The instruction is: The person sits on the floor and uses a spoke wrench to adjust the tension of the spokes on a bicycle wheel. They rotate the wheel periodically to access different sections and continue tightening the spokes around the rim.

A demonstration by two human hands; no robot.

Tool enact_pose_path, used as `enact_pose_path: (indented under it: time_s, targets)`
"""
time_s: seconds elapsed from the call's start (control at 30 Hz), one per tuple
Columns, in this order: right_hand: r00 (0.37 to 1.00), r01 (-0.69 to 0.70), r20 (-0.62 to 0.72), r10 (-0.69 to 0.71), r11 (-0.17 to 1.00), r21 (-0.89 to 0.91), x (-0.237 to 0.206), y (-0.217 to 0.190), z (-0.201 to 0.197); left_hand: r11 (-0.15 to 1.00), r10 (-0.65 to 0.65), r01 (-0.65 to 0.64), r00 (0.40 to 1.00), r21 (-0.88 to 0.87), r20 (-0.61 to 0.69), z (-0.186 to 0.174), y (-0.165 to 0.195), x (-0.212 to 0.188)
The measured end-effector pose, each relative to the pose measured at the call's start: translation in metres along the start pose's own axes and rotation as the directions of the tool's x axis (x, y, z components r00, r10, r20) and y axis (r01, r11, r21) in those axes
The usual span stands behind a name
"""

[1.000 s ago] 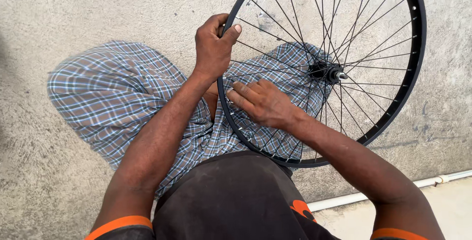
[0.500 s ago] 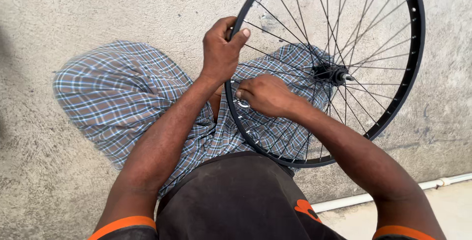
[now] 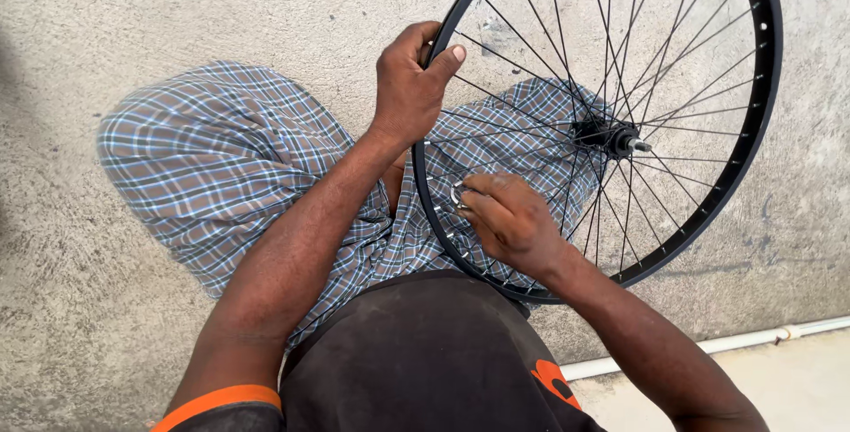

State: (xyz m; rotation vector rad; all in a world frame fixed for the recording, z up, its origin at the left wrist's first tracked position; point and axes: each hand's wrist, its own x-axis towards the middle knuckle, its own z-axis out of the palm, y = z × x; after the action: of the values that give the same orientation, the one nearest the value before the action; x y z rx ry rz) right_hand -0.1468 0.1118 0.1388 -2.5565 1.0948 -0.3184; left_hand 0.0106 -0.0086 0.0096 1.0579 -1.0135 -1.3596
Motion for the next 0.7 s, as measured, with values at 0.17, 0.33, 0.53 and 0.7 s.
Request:
enact_pose_path:
  time_s: [0.17,0.33,0.53,0.7]
  targets:
    - [0.980,-0.157,0.118,0.161,0.987,-0.046,-0.009,0.006,0.003,0.999,0.040,-0.040,0.999,0.029,-0.002,0.001,-0.002,0.001]
    - [0.883,-0.403,0.305,0.357,0.910,0.101,0.005,0.006,0.020,0.997,0.064,-0.065,0.998,0.046,0.011,-0.002,0.003,0.003]
    - [0.847,-0.437,0.367,0.384,0.897,0.070,0.013,0.002,0.016,0.991,0.108,-0.109,0.994,0.076,0.015,-0.003,0.005,0.005]
    - [0.673,-0.570,0.536,0.509,0.819,-0.063,0.026,0.005,0.018,0.991,0.123,-0.125,0.992,0.049,0.031,-0.001,0.003,0.006]
